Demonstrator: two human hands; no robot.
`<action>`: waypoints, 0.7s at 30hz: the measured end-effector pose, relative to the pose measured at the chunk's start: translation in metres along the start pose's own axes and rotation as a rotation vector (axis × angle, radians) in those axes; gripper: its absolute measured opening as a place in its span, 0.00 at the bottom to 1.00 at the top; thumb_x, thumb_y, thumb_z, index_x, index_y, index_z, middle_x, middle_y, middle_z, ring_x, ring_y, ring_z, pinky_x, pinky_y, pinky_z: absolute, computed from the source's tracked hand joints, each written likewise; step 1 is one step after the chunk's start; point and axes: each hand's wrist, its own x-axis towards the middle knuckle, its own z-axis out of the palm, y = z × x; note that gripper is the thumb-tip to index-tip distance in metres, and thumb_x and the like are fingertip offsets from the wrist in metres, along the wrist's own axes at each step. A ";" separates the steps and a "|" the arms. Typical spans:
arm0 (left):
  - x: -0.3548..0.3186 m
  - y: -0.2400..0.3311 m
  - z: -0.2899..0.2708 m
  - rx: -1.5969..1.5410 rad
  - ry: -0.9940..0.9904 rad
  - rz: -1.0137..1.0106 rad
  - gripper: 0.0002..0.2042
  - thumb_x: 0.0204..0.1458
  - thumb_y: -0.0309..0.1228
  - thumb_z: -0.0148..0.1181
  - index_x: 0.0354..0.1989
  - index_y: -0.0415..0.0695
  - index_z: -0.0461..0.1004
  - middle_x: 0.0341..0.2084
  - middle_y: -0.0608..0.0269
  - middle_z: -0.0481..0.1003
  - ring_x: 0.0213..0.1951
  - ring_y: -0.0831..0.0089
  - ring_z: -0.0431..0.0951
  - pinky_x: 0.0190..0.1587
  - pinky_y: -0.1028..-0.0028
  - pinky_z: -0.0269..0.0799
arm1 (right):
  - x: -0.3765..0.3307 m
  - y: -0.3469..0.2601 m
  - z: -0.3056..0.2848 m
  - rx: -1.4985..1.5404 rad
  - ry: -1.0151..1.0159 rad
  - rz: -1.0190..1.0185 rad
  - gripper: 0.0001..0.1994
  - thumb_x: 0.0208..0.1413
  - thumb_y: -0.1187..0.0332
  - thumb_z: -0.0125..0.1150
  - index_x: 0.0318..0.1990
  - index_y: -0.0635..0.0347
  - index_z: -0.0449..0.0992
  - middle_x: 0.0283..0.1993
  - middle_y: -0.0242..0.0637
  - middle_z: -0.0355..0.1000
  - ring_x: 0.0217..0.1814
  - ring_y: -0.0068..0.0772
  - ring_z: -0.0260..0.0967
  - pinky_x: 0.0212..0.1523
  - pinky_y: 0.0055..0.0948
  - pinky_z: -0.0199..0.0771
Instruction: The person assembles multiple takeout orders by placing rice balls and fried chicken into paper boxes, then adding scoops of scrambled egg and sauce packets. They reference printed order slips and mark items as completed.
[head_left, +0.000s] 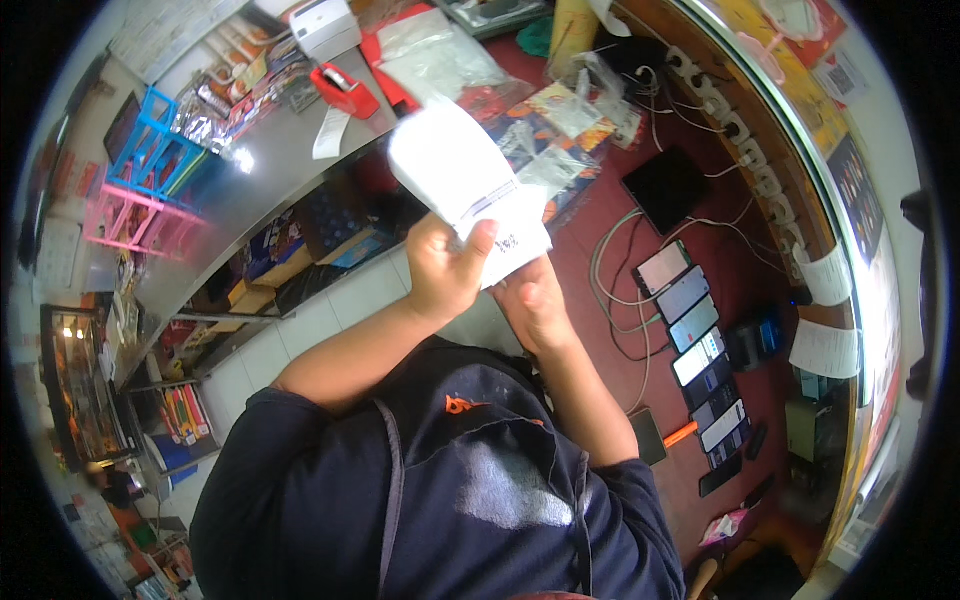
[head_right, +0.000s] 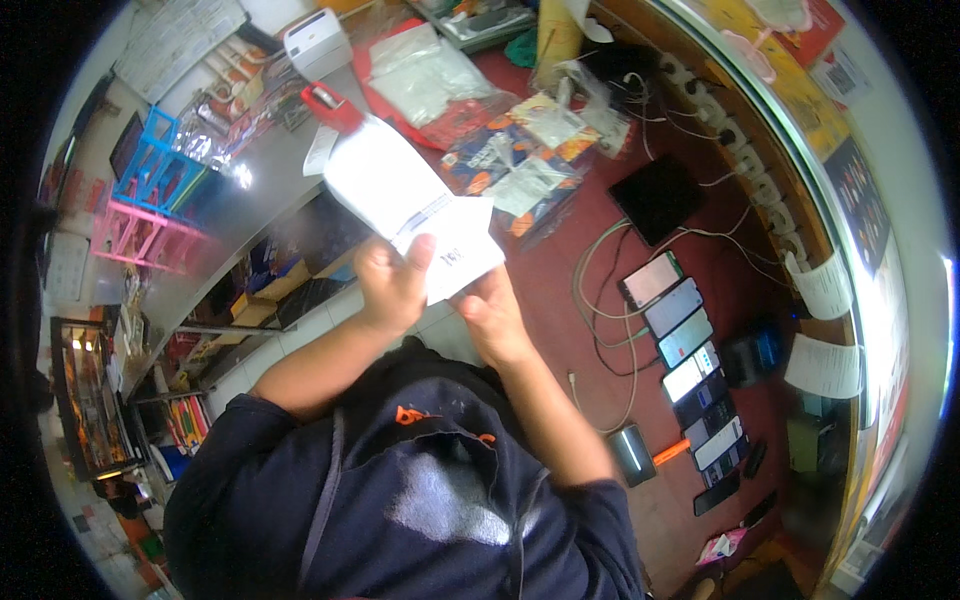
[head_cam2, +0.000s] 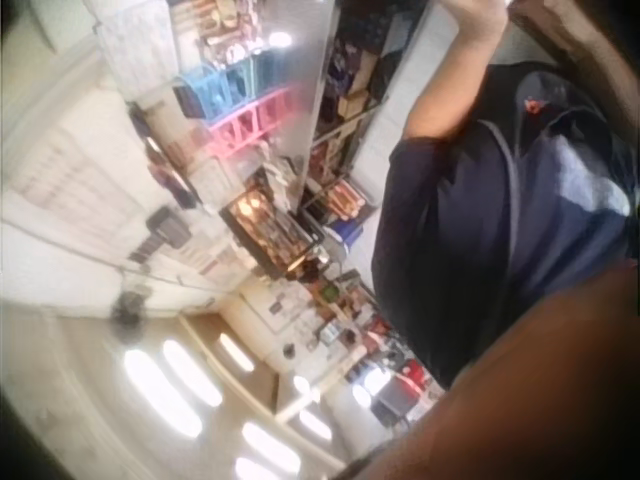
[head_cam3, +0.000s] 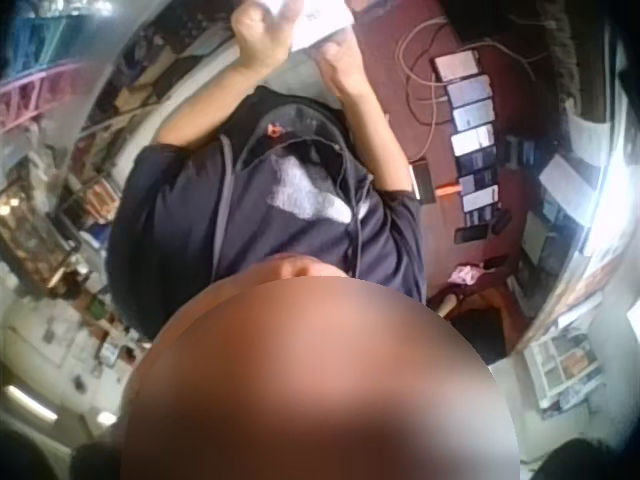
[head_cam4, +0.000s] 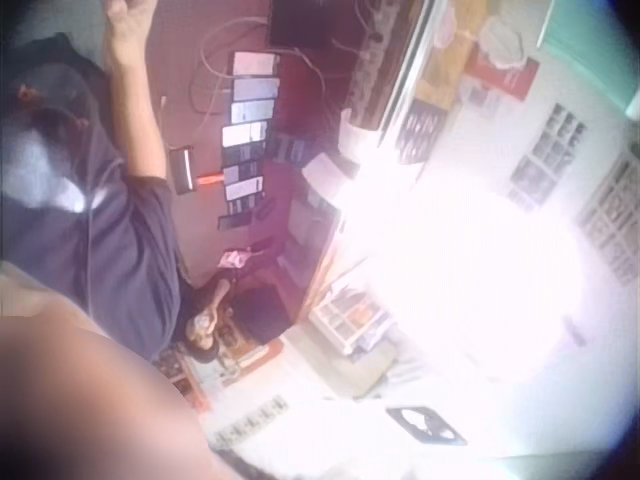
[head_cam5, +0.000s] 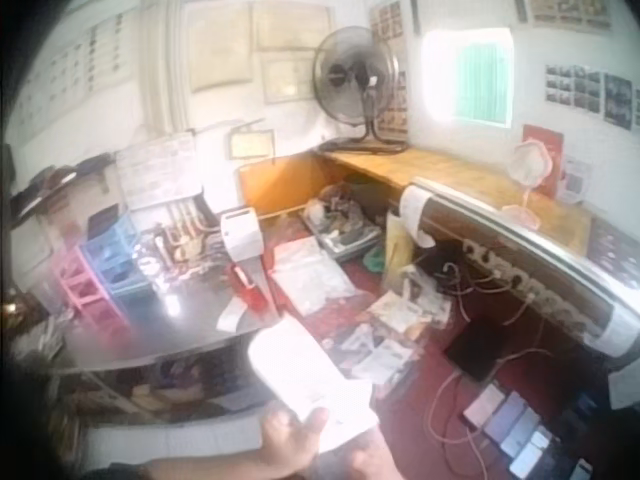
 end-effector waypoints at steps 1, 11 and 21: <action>-0.004 -0.007 -0.017 0.128 -0.007 0.076 0.10 0.61 0.31 0.64 0.41 0.34 0.80 0.33 0.62 0.82 0.36 0.77 0.79 0.39 0.72 0.75 | 0.014 0.016 0.008 -0.075 0.062 -0.006 0.45 0.55 0.51 0.72 0.72 0.65 0.56 0.69 0.45 0.62 0.69 0.39 0.62 0.68 0.43 0.63; -0.020 -0.058 -0.300 0.486 0.248 0.088 0.13 0.51 0.25 0.73 0.42 0.34 0.80 0.34 0.56 0.80 0.38 0.68 0.80 0.44 0.70 0.75 | 0.071 0.154 0.052 -0.807 0.389 0.031 0.23 0.59 0.84 0.46 0.59 0.65 0.78 0.40 0.29 0.76 0.34 0.16 0.67 0.38 0.20 0.69; -0.058 -0.097 -0.513 0.416 0.606 -0.288 0.11 0.61 0.27 0.65 0.48 0.33 0.79 0.44 0.57 0.82 0.48 0.74 0.79 0.54 0.72 0.73 | -0.038 0.293 -0.027 -1.210 0.128 0.948 0.01 0.47 0.75 0.64 0.29 0.61 0.80 0.25 0.34 0.75 0.29 0.24 0.70 0.34 0.29 0.71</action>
